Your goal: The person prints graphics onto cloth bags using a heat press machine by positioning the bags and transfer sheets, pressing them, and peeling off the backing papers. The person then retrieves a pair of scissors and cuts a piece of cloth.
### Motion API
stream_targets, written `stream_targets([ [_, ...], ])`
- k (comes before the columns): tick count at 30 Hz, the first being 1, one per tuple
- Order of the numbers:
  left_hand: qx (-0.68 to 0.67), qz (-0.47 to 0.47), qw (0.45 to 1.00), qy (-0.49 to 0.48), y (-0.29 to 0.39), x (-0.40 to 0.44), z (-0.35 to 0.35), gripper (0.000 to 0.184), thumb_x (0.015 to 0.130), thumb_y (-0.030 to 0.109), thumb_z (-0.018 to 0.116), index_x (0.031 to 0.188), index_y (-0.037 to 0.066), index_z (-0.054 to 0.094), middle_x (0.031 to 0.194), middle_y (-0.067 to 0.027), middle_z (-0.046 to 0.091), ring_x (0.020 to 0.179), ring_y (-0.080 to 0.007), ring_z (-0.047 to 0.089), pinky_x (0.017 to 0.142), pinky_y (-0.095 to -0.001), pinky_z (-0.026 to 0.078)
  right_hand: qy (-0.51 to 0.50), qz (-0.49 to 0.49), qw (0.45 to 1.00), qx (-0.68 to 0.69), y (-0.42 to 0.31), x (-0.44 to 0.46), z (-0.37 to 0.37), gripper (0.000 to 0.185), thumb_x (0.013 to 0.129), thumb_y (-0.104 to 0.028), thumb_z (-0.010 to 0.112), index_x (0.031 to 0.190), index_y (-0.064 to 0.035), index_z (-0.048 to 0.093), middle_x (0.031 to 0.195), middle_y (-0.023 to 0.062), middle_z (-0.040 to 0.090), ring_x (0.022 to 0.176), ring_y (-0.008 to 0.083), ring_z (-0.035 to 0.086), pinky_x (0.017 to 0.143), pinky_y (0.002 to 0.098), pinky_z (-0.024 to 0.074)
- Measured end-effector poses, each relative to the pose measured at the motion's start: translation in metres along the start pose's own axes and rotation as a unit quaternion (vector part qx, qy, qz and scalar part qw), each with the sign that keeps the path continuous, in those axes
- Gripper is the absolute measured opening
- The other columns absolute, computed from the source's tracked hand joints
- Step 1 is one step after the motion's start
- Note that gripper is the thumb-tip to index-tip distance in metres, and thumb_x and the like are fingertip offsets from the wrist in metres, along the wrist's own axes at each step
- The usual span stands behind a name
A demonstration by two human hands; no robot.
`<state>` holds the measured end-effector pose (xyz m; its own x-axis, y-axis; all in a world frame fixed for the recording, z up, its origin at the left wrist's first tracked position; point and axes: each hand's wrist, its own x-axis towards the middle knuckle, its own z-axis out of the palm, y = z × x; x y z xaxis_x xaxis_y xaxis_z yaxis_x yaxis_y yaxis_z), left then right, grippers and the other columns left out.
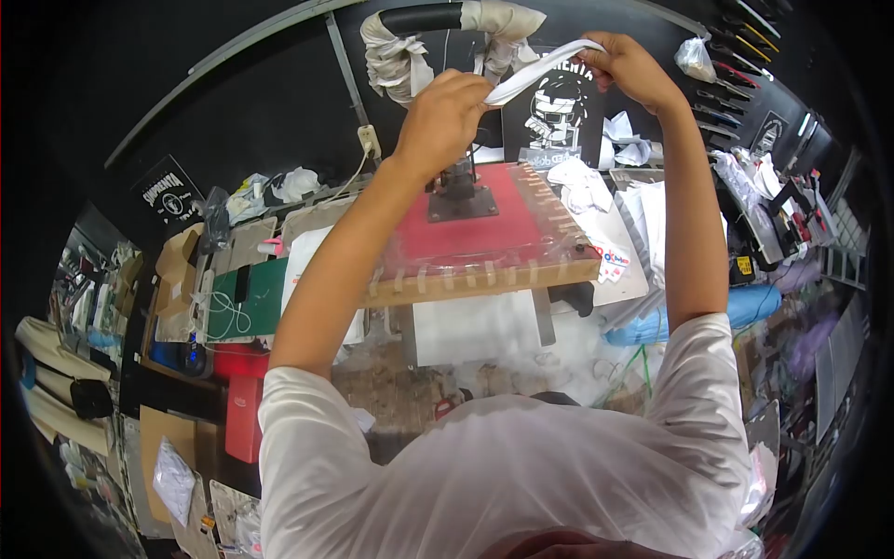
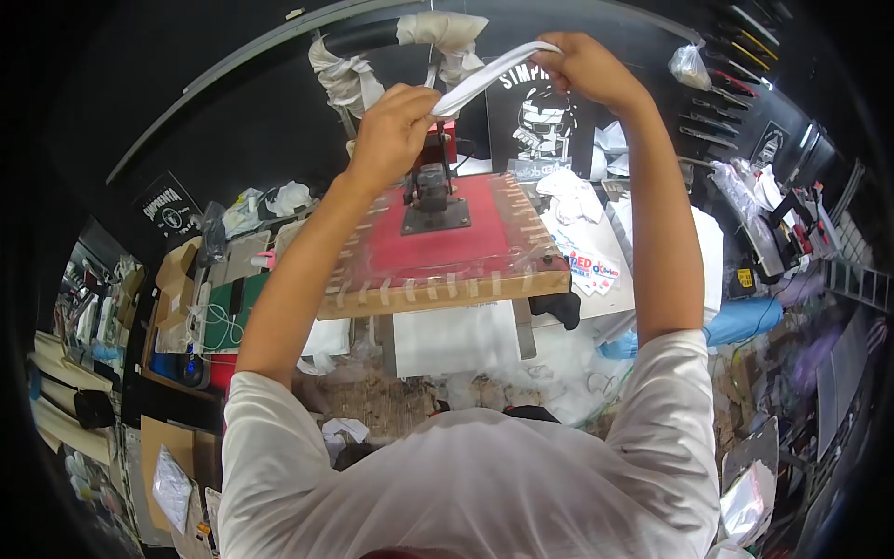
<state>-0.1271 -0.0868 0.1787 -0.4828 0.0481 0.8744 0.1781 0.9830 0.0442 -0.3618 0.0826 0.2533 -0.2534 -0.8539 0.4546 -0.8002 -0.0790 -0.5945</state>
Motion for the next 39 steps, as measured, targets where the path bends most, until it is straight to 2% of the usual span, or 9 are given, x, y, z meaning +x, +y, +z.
stream_targets([
  [9,0.021,-0.067,0.997,-0.029,0.018,0.003,-0.012,0.029,0.08,0.003,0.064,0.109,0.003,0.07,0.112,-0.012,0.067,0.106,-0.0288,0.061,0.091,-0.035,0.049,-0.025,-0.079,0.992,0.1,-0.025,-0.054,0.041,0.019,0.086,-0.006,0.068,0.104,0.0006,0.07,0.091,0.0051,0.071,0.082,0.0118,0.064,0.076,0.0278,0.0514],
  [14,-0.117,-0.183,0.976,-0.031,0.057,0.005,-0.034,0.037,0.08,0.005,0.063,0.116,0.011,0.069,0.131,-0.0201,0.054,0.11,-0.0297,0.061,0.091,-0.0383,0.052,0.067,-0.189,0.973,-0.113,-0.064,-0.09,0.08,0.029,0.065,-0.007,0.07,0.093,-0.007,0.074,0.084,0.0196,0.07,0.077,0.0368,0.068,0.067,0.0412,0.0532],
  [16,-0.501,-0.449,0.74,0.018,0.077,0.011,-0.047,0.052,0.093,0.02,0.057,0.136,-0.008,0.046,0.139,-0.0221,0.05,0.116,-0.0315,0.06,0.094,-0.0416,0.051,0.007,-0.152,0.956,-0.252,-0.097,-0.108,0.08,0.014,0.067,-0.016,0.068,0.072,-0.0035,0.072,0.067,0.0199,0.065,0.067,0.0345,0.068,0.059,0.0445,0.0527],
  [18,-0.517,-0.517,0.682,-0.016,0.062,0.009,-0.06,0.062,0.101,0.04,0.044,0.144,-0.004,0.036,0.145,-0.0203,0.044,0.129,-0.0302,0.05,0.108,-0.0452,0.039,0.096,-0.192,0.965,-0.15,-0.085,-0.108,0.114,0.016,0.07,-0.024,0.068,0.065,-0.0087,0.071,0.065,0.0146,0.066,0.062,0.0322,0.067,0.056,0.044,0.0523],
  [23,-0.405,-0.402,0.802,-0.175,-0.025,-0.01,-0.078,0.043,0.098,0.028,0.057,0.132,0.001,0.053,0.128,-0.0109,0.058,0.114,-0.0204,0.057,0.103,-0.0345,0.042,0.181,-0.221,0.937,-0.202,-0.101,-0.1,0.14,0.023,0.075,-0.031,0.065,0.077,-0.0098,0.074,0.075,0.01,0.072,0.074,0.03,0.07,0.059,0.0445,0.054],
  [24,-0.317,-0.401,0.846,-0.149,0.02,-0.004,-0.071,0.07,0.091,0.043,0.068,0.136,-0.006,0.046,0.122,-0.0208,0.06,0.105,-0.0308,0.058,0.101,-0.0473,0.041,0.213,-0.208,0.931,-0.211,-0.091,-0.089,0.147,0.024,0.074,-0.03,0.066,0.077,-0.0083,0.074,0.075,0.0104,0.072,0.073,0.031,0.07,0.06,0.0447,0.0541],
  [26,-0.441,-0.094,0.86,-0.24,-0.066,-0.012,-0.071,0.051,0.093,0.024,0.063,0.132,-0.006,0.049,0.123,-0.0192,0.06,0.108,-0.0276,0.057,0.088,-0.0384,0.047,0.211,-0.175,0.944,-0.184,-0.086,-0.096,0.134,0.022,0.074,-0.028,0.065,0.076,-0.0077,0.074,0.075,0.0117,0.071,0.073,0.0325,0.07,0.06,0.0447,0.0545],
  [29,-0.521,-0.405,0.731,-0.174,-0.02,-0.002,-0.076,0.045,0.093,0.019,0.061,0.129,-0.006,0.052,0.122,-0.0186,0.06,0.108,-0.0274,0.057,0.085,-0.0367,0.047,0.239,-0.144,0.927,-0.251,-0.081,-0.095,0.123,0.021,0.074,-0.026,0.064,0.075,-0.0064,0.074,0.073,0.013,0.071,0.072,0.033,0.071,0.062,0.0442,0.0551],
  [39,-0.301,-0.346,0.871,-0.177,0.013,-0.014,-0.077,0.051,0.094,0.025,0.058,0.132,-0.009,0.051,0.125,-0.0192,0.058,0.107,-0.0264,0.056,0.089,-0.0379,0.044,0.175,-0.067,0.982,-0.025,-0.084,-0.077,0.124,0.026,0.077,-0.028,0.065,0.078,-0.0031,0.073,0.077,0.0173,0.071,0.076,0.0347,0.07,0.069,0.0443,0.0552],
])
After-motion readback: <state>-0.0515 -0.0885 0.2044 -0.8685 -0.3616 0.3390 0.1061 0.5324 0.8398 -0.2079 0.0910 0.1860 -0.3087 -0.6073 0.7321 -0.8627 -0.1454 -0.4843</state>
